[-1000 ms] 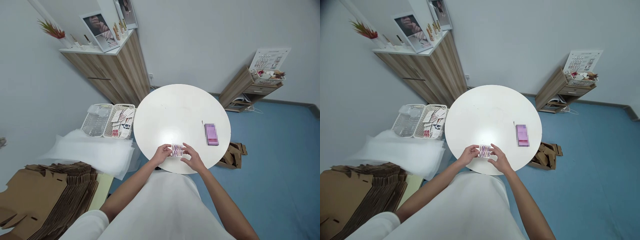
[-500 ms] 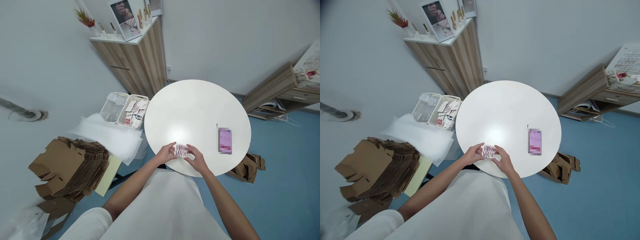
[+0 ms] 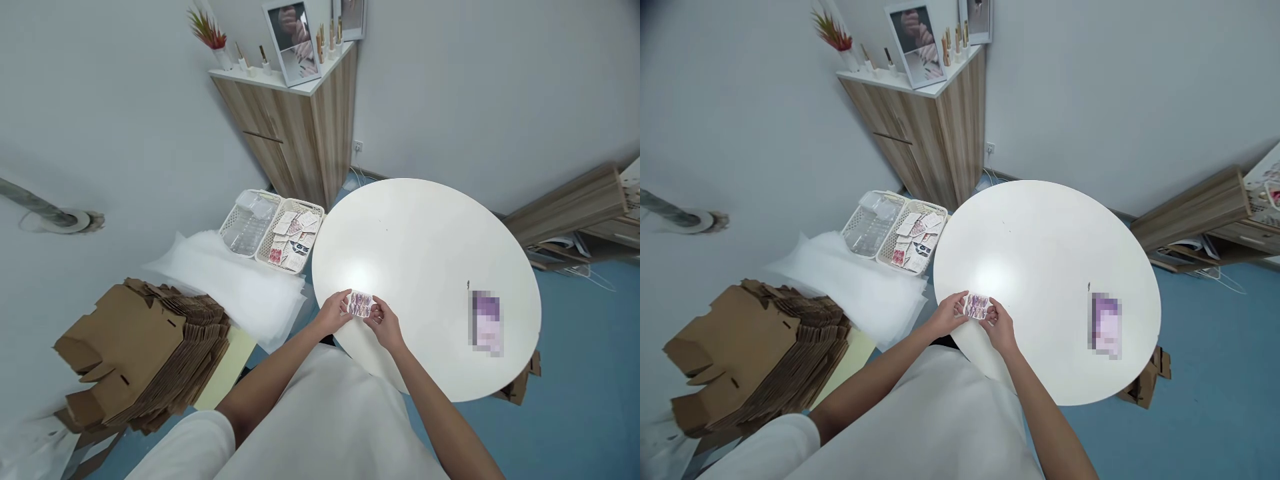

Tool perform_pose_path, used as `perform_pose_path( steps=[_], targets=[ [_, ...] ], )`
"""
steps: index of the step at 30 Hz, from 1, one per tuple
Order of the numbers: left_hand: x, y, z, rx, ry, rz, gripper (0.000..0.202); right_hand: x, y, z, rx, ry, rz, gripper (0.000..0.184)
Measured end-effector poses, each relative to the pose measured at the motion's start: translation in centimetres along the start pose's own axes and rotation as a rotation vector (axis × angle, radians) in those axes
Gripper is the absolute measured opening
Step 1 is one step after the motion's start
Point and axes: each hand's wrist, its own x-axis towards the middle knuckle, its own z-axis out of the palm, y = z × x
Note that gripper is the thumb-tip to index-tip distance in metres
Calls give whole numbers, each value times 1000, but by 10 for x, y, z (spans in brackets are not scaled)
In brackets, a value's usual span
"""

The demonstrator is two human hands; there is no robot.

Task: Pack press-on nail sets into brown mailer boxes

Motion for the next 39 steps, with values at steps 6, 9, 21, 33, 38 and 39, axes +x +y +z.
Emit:
perform_pose_path(
  steps=[6,9,21,33,38,39],
  targets=[
    [24,-38,-34,50,71,-77,61,46,-12,46,-120,-19,99,60],
    [38,-52,-49,58,77,-106,61,67,-14,66,-151,-28,116,62],
    [65,-71,-67,67,84,-231,52,114,-13,102,-416,-18,174,61],
    [67,-73,-67,124,25,-262,62,105,-22,115,-416,26,205,58],
    [62,-77,-66,52,22,-251,65,93,-19,118,-211,106,199,61],
    [60,-78,-65,31,21,-251,65,91,-18,119,-171,122,203,60]
  ],
)
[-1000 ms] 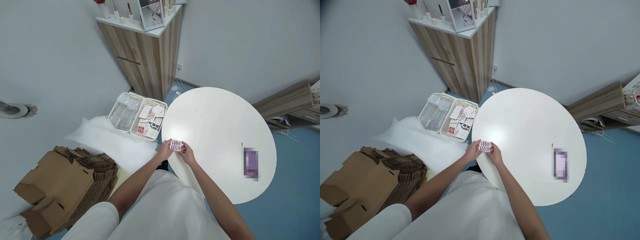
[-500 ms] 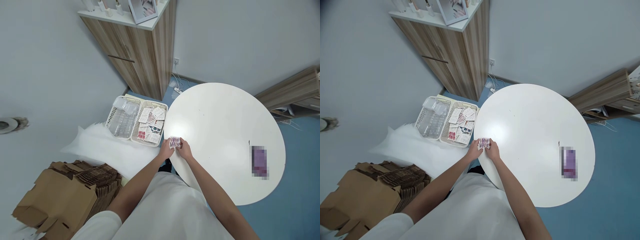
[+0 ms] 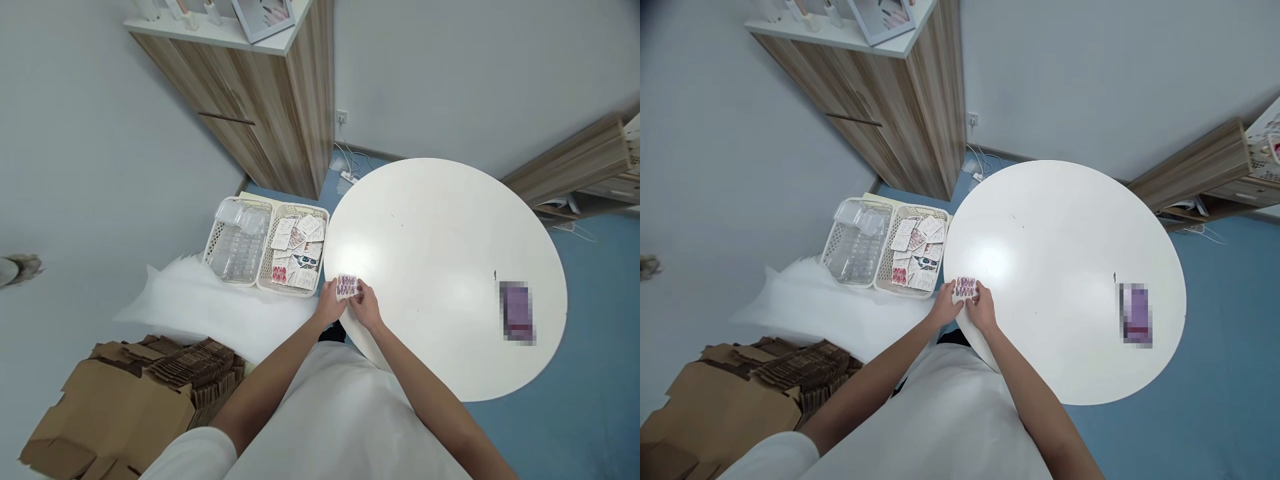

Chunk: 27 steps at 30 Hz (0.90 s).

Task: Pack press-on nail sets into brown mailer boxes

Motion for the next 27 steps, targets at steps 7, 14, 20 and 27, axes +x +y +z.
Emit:
perform_pose_path(
  steps=[7,14,20,27],
  targets=[
    [1,1,3,-49,36,12,62,3,-4,3,162,33,56,59],
    [21,9,-3,-46,34,88,66,21,-17,-2,315,31,62,60],
    [21,11,-4,-75,36,105,67,23,-16,-3,355,24,64,62],
    [20,10,-4,-75,23,112,68,21,-18,-4,362,9,54,61]
  ],
)
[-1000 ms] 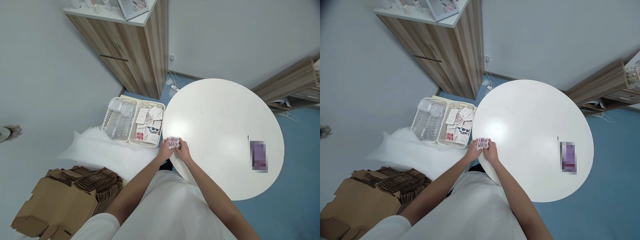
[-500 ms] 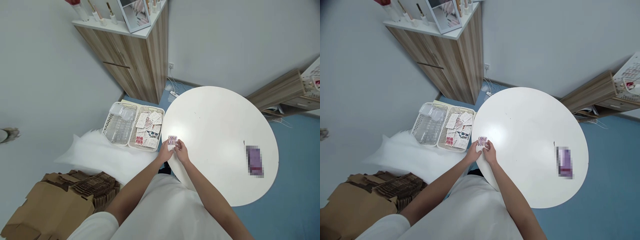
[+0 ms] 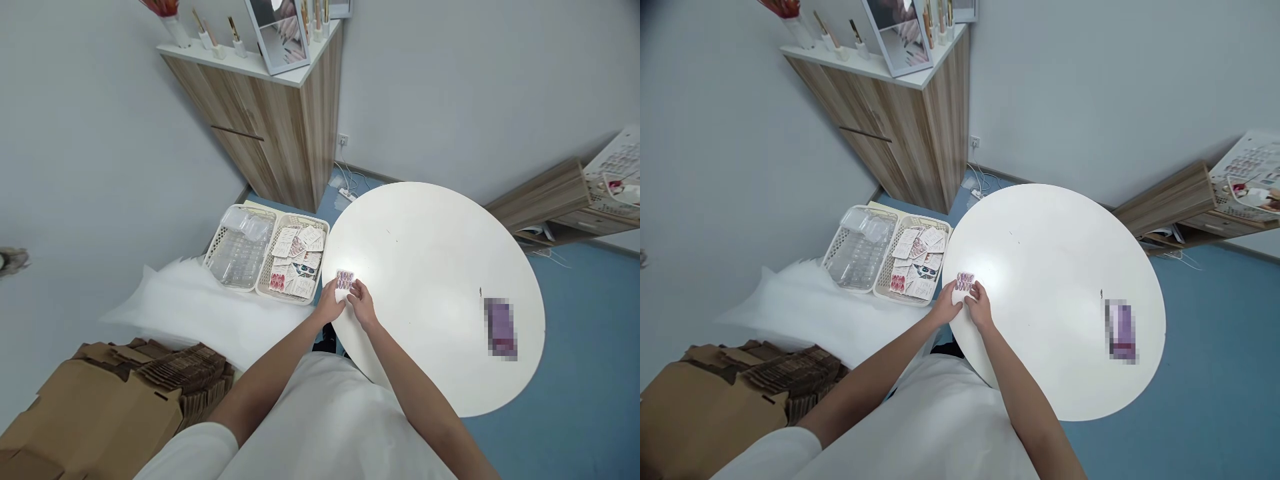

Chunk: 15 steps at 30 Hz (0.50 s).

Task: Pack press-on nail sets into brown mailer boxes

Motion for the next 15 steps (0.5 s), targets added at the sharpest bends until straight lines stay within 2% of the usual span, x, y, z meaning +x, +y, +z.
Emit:
perform_pose_path(
  steps=[6,15],
  targets=[
    [-7,-2,-1,20,18,33,67,-8,4,-9,-29,21,-14,58],
    [-42,-7,15,140,62,66,55,-50,28,-54,-69,76,73,45]
  ],
)
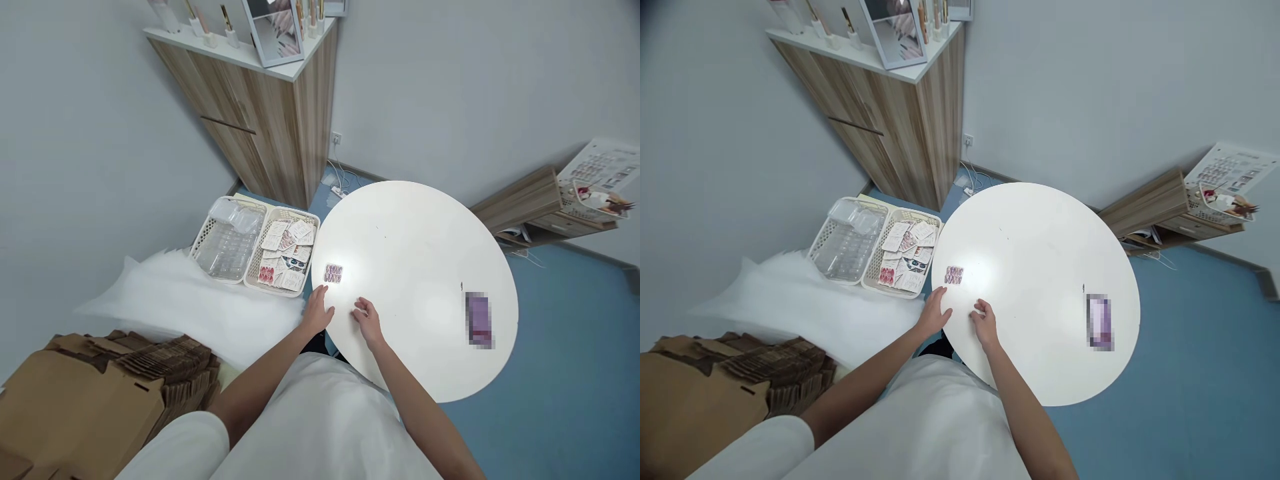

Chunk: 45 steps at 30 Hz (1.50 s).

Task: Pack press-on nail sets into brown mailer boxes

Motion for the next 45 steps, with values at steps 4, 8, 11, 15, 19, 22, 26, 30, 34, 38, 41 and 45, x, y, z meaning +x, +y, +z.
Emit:
perform_pose_path(
  steps=[4,8,11,15,19,22,26,30,34,38,41,45],
  targets=[
    [-14,7,3,-11,3,-23,53,-14,8,-19,33,-74,10,38],
    [-31,17,6,-62,0,-80,51,-27,11,-36,-12,-212,2,36],
    [-52,24,13,-60,6,-116,46,-36,14,-45,-65,-320,-21,35],
    [-90,27,22,-67,-11,-131,42,-44,18,-48,-144,-467,-45,35],
    [-125,19,17,-97,49,-165,41,-47,16,-30,-164,-615,-60,36],
    [-140,8,1,-101,144,-225,41,-46,9,-6,-155,-693,-97,38],
    [-145,-6,-29,-66,232,-279,43,-39,-8,33,-186,-748,-164,37],
    [-141,-17,-71,-44,252,-295,45,-27,-29,81,-236,-762,-223,35],
    [-123,-34,-125,-24,302,-258,45,-12,-53,141,-289,-761,-287,34],
    [-86,-53,-180,60,384,-226,43,-1,-83,203,-256,-730,-331,35],
    [-50,-66,-215,132,404,-173,38,4,-103,242,-224,-716,-348,35],
    [-4,-87,-258,195,405,-221,43,13,-117,281,-174,-686,-333,41]
  ],
)
